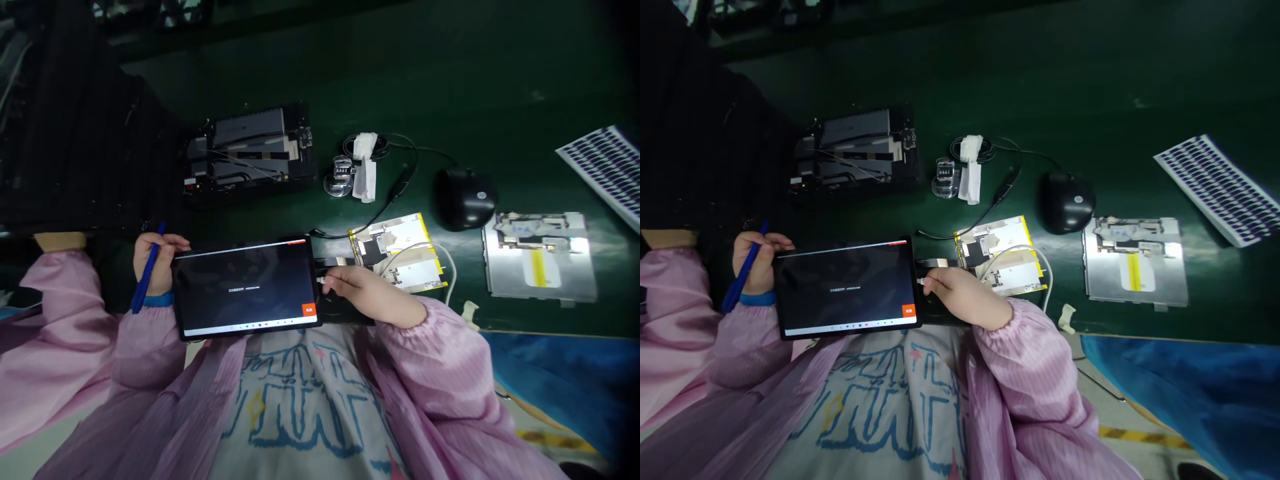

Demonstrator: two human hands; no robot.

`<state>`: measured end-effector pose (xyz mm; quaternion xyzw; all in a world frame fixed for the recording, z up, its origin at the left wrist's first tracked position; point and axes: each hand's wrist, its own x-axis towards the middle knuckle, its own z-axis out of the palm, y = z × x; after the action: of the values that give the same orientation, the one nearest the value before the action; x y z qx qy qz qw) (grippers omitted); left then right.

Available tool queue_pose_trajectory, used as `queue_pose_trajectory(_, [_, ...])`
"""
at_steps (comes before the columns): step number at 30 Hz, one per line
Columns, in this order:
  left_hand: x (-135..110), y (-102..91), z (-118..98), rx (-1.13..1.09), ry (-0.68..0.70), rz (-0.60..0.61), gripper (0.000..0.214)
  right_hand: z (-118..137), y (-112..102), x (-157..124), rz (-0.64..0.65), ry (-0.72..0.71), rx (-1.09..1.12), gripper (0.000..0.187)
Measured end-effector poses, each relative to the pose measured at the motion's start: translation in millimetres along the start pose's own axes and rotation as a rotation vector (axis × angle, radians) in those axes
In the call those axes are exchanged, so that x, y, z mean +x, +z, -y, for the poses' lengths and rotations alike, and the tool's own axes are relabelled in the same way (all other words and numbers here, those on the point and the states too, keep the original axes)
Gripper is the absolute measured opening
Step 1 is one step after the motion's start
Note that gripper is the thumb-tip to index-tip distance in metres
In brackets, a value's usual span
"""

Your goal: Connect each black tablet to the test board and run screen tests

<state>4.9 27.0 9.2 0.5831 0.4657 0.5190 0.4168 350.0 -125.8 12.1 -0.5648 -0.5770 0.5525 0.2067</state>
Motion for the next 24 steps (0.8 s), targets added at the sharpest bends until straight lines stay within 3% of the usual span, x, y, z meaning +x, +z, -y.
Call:
queue_pose_trajectory(8, [0.1, -0.3, 0.5, -0.009, 0.063, 0.047, 0.042, 2.0, -3.8, 7.1, 0.074, 0.034, 0.015, 0.027])
queue_pose_trajectory(16, [1.5, -0.4, 2.6, -0.042, 0.065, 0.072, 0.042, 5.3, 1.3, 9.1, 0.099, 0.003, -0.129, 0.024])
queue_pose_trajectory(24, [1.9, -4.6, 11.7, -0.094, 0.103, 0.089, 0.042, 2.2, 10.8, 6.9, 0.062, 0.005, 0.011, 0.025])
